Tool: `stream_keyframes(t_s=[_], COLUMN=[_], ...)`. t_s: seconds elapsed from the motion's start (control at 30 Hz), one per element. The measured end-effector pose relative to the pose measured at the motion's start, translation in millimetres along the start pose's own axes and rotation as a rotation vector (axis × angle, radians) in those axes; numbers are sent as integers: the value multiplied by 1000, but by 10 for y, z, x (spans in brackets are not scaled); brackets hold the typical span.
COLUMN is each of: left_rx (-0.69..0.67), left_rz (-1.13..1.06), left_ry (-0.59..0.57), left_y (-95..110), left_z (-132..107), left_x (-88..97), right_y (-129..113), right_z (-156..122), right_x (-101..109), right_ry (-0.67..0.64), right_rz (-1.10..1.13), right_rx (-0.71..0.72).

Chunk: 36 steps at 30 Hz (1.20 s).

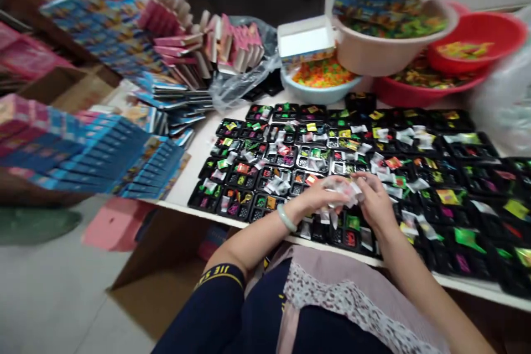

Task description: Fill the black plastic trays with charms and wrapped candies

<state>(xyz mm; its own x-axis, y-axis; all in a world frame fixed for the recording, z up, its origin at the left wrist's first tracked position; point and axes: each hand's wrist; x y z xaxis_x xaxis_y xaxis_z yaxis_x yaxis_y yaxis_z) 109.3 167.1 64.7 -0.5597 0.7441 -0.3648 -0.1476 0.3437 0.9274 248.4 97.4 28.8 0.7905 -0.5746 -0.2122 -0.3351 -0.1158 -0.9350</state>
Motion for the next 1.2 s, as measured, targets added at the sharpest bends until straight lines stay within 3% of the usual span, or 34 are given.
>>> stream_keyframes(t_s=[0.13,0.27,0.37,0.5,0.67,0.83,0.97,1.07,1.2], left_rx=[-69,-202,-339,-489,-598,-598,-632,-633,-636], left_rz=[-84,-113,-73,-31,-5,-28,-79,-95,-127], left_ry=[13,112,276,549,731,801,816,837,885], left_y=[73,326,573,872,1047,1006,958,937,914], left_z=[-36,-178,-426,-907,-1436,-1709,-1869,-1977,-2085], left_x=[158,585,1064,1698,2224,2502,2648,2718,2776], right_y=[-48,-279,-449,-508,-441,-353,-187,-44,37], right_z=[106,252,427,757,1144,1270,1344,1423,1542], right_x=[-132,-477,-1020,-1966,-3044,-3960,-4499,-4714,-4765], right_ry=[-1,-158,-361,-506,-599,-594,-615,-647,-634], right_rz=[132,-37,-327,-654,-1050,-1440,-1626,-1701,-1713], right_rx=[-164,-151,14,322,739,792,918,973,956])
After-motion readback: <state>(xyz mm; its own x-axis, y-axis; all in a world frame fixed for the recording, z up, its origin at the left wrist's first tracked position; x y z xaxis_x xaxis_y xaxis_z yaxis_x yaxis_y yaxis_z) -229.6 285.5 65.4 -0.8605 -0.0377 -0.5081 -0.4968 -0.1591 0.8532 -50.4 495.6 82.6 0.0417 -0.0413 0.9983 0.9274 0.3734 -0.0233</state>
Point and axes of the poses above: each hand's wrist, its own z-axis towards the middle knuckle, its own x-axis out of the back of the hand, y = z × x, and after that the axes turned 12 degrees about -x, right-handed
